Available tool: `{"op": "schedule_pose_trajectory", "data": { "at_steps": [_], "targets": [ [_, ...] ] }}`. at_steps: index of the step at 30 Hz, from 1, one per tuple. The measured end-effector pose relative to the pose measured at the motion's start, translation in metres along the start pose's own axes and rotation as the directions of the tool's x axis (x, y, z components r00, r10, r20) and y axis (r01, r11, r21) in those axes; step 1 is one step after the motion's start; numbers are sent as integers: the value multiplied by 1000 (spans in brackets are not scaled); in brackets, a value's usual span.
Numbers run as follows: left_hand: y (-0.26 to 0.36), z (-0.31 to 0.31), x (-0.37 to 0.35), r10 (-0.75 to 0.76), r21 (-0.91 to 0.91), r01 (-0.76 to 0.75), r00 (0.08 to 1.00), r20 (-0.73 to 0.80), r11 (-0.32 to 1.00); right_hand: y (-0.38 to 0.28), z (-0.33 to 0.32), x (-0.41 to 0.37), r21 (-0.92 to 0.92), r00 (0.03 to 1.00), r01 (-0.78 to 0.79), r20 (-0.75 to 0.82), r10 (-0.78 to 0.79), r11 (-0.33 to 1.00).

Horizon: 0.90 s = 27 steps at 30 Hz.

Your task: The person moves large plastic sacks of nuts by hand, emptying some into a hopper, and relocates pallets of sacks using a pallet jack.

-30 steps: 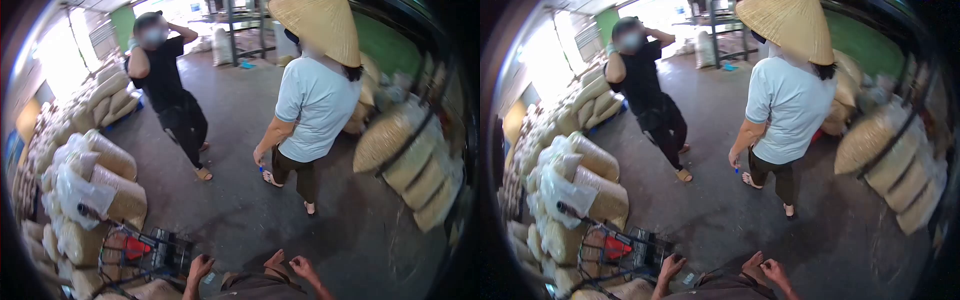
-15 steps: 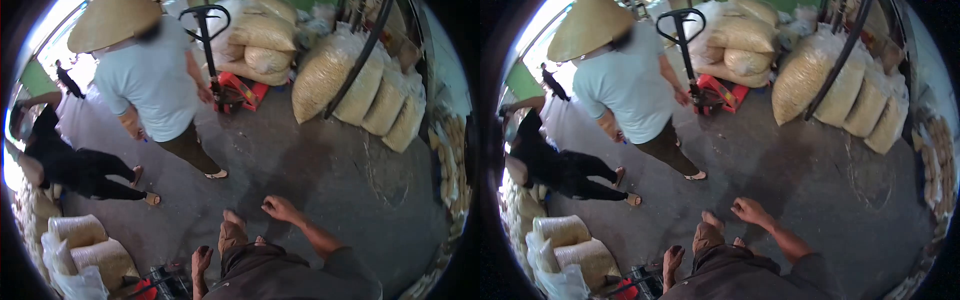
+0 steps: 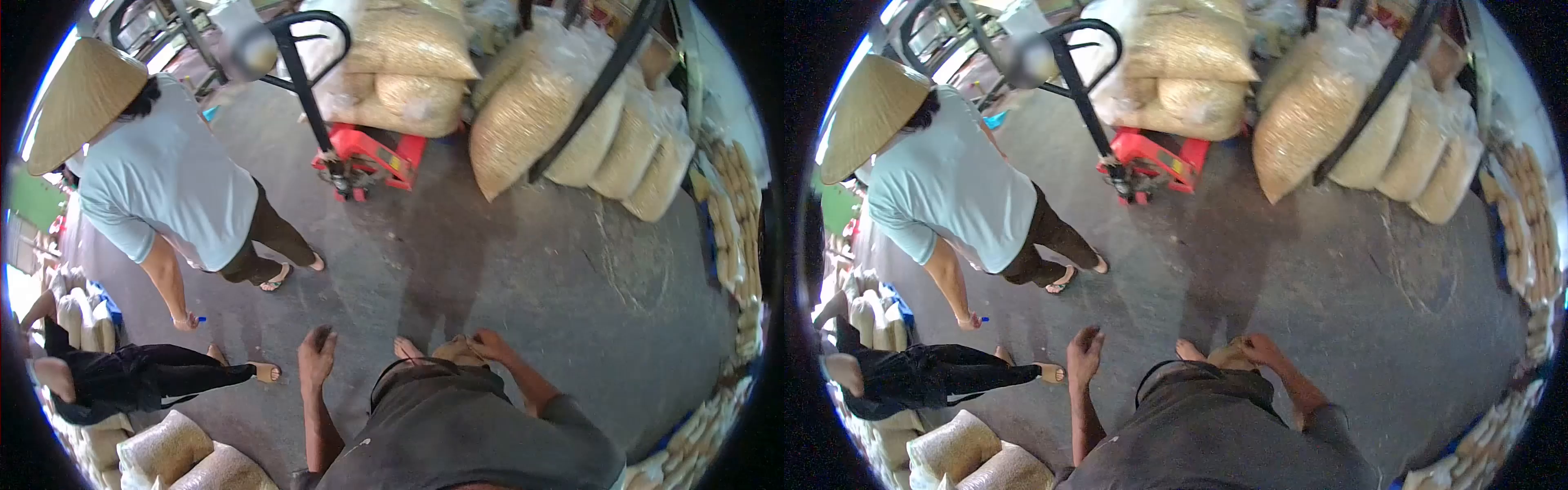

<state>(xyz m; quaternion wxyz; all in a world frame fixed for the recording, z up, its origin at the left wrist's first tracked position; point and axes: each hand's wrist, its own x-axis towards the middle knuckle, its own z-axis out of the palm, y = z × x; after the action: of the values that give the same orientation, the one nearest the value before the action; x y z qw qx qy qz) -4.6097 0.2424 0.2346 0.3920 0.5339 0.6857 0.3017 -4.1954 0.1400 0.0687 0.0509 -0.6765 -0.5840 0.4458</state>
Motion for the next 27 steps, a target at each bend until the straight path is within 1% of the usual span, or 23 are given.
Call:
{"op": "schedule_pose_trajectory", "data": {
  "at_steps": [1,2,3,4,5,7,8,9,10,12,13,14,16,18,19,20,21,22,23,24,25,26,27],
  "targets": [
    [11,-1,25,47,6,-47,998,37,999,-4,-4,8,8,999,-4,-37,5,1000],
    [22,-1,48,94,9,-95,993,79,995,-10,-6,20,-3,999,23,-32,-23,1000],
    [33,0,70,95,6,-96,994,55,995,-14,-10,31,69,999,-13,-42,15,998],
    [46,2,92,118,-14,-117,989,90,993,-21,-18,45,141,997,-52,-53,60,989],
    [55,5,111,143,-36,-140,981,130,990,-32,-30,61,135,997,-42,-60,50,990],
    [66,13,151,179,-67,-172,975,132,983,-59,-52,95,83,995,-32,-87,40,996],
    [70,16,168,194,-66,-185,968,158,980,-73,-66,116,81,994,-26,-100,34,996],
    [73,17,187,206,-64,-197,961,184,978,-87,-82,140,101,987,27,-158,-11,995],
    [74,18,205,220,-67,-211,959,178,975,-104,-102,167,116,975,84,-216,-58,990],
    [74,21,244,209,-74,-200,966,150,977,-149,-155,227,92,935,199,-315,-161,976],
    [76,21,265,224,-81,-215,965,136,973,-175,-187,260,45,879,302,-400,-260,952],
    [78,18,283,192,-66,-185,975,112,981,-206,-217,290,-4,811,395,-469,-350,919],
    [99,4,318,124,-35,-122,989,77,992,-304,-293,319,-97,656,516,-595,-465,851],
    [118,-11,361,146,-23,-145,989,32,989,-395,-358,336,-196,482,619,-669,-565,760],
    [122,-19,380,155,-15,-155,988,-3,988,-428,-382,348,-302,388,624,-681,-621,721],
    [125,-25,401,237,12,-237,968,-83,971,-459,-403,361,-406,293,617,-677,-675,674],
    [130,-32,422,233,7,-233,968,-94,972,-492,-423,369,-534,192,573,-651,-735,622],
    [141,-42,442,268,-16,-272,955,-126,962,-522,-440,377,-650,94,512,-607,-789,561],
    [154,-52,462,304,-40,-314,939,-159,949,-547,-452,389,-658,91,513,-596,-798,551],
    [178,-66,481,326,-25,-334,931,-164,942,-569,-462,402,-723,65,437,-568,-820,535],
    [199,-79,500,411,32,-413,889,-204,910,-587,-468,416,-780,44,354,-538,-842,516],
    [220,-93,523,490,94,-483,838,-238,871,-601,-471,440,-811,-51,300,-539,-841,501],
    [242,-107,546,594,151,-578,746,-300,802,-614,-471,446,-817,-47,304,-527,-849,490]
  ]
}}
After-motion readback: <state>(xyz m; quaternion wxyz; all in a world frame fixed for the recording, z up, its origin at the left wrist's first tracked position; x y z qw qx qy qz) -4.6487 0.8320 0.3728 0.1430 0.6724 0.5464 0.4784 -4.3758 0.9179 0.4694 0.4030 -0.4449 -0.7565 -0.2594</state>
